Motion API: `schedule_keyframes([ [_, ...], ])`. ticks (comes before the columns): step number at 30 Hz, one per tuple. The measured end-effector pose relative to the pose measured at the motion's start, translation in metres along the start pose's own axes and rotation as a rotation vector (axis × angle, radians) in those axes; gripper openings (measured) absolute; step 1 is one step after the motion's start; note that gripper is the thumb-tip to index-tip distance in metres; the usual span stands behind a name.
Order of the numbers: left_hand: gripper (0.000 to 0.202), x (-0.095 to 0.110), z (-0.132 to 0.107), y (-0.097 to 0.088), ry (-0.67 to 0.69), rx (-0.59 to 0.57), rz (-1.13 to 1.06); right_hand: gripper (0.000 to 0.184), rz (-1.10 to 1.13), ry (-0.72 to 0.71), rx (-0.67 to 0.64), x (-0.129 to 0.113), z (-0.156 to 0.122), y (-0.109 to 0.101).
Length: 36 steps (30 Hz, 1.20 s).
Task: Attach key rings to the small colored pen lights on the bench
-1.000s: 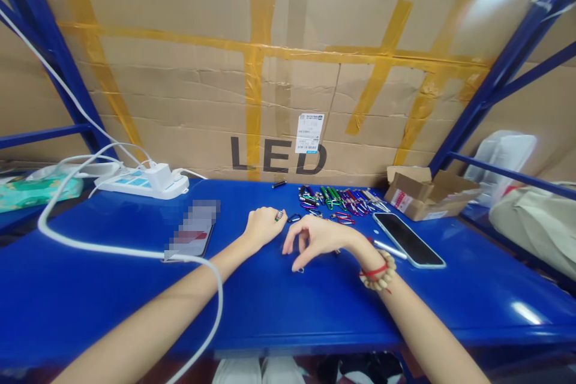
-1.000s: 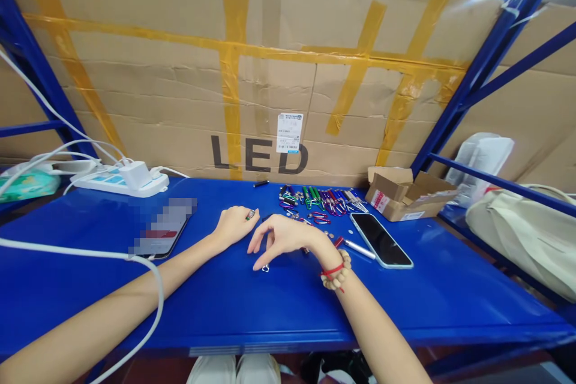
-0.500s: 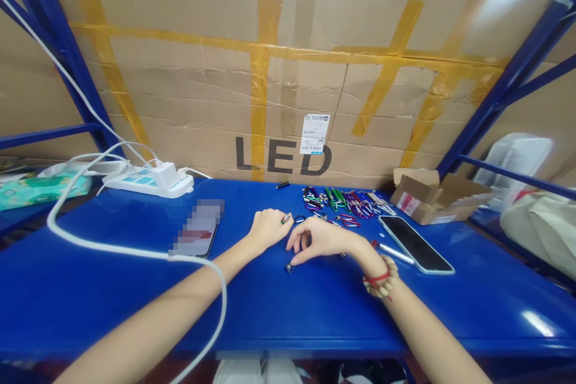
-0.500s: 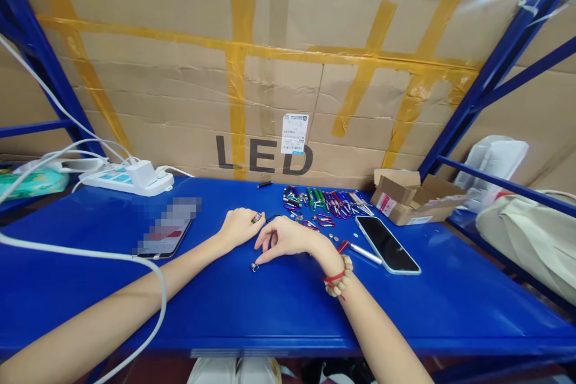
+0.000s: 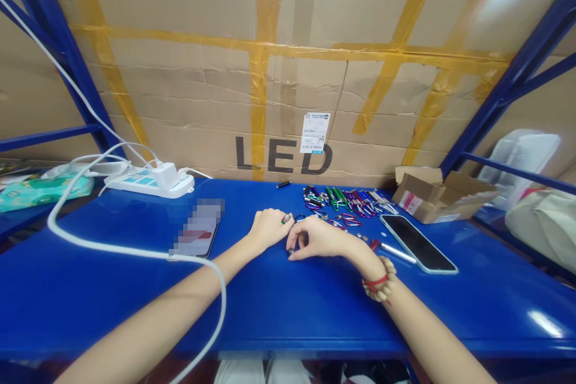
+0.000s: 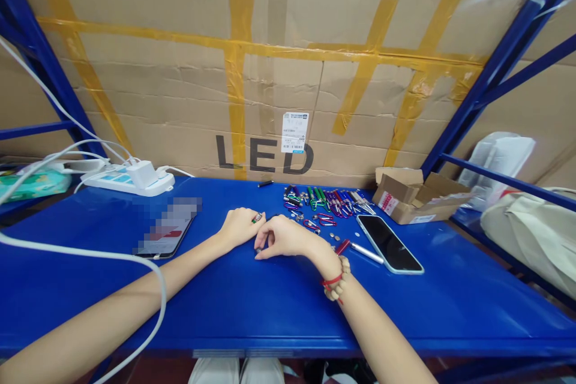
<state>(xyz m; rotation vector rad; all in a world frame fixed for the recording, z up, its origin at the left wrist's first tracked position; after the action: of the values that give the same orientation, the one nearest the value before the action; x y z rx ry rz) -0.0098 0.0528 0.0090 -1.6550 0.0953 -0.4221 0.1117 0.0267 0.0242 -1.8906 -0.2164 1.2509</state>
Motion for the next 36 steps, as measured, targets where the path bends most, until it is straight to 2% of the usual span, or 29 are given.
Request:
schedule_keyframes([
  [7,0.031,0.000,0.000,-0.001,0.003,-0.025,0.019,0.019,-0.071,-0.019,0.334,0.004,-0.006,-0.023],
  [15,0.043,0.002,-0.001,0.001,0.006,0.006,0.015,0.025,-0.144,-0.042,0.572,0.022,-0.006,-0.031],
  [19,0.043,0.001,0.000,0.002,0.030,0.021,0.022,0.024,-0.190,-0.053,0.586,0.023,-0.006,-0.030],
  [26,0.040,0.001,0.000,0.002,0.038,0.005,0.049,0.026,-0.283,-0.128,0.429,0.017,-0.003,-0.024],
  [30,0.040,0.001,0.000,0.001,0.020,-0.015,0.063,0.025,-0.278,-0.148,0.409,0.018,0.000,-0.023],
  [36,0.043,0.002,-0.001,0.001,0.046,-0.011,0.053,0.020,-0.072,0.015,0.511,0.019,-0.003,-0.028],
])
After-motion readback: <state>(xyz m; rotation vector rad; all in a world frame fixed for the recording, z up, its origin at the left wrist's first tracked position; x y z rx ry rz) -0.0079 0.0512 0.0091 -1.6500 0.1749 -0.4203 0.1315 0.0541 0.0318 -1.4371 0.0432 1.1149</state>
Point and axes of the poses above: each hand's wrist, its own z-axis towards the middle knuckle, its own y-axis out of the palm, x = y × z, the point moved 3 cm from there along z, towards the middle knuckle, and after that the axes turned 13 degrees about -x, right-handed, at the moved point
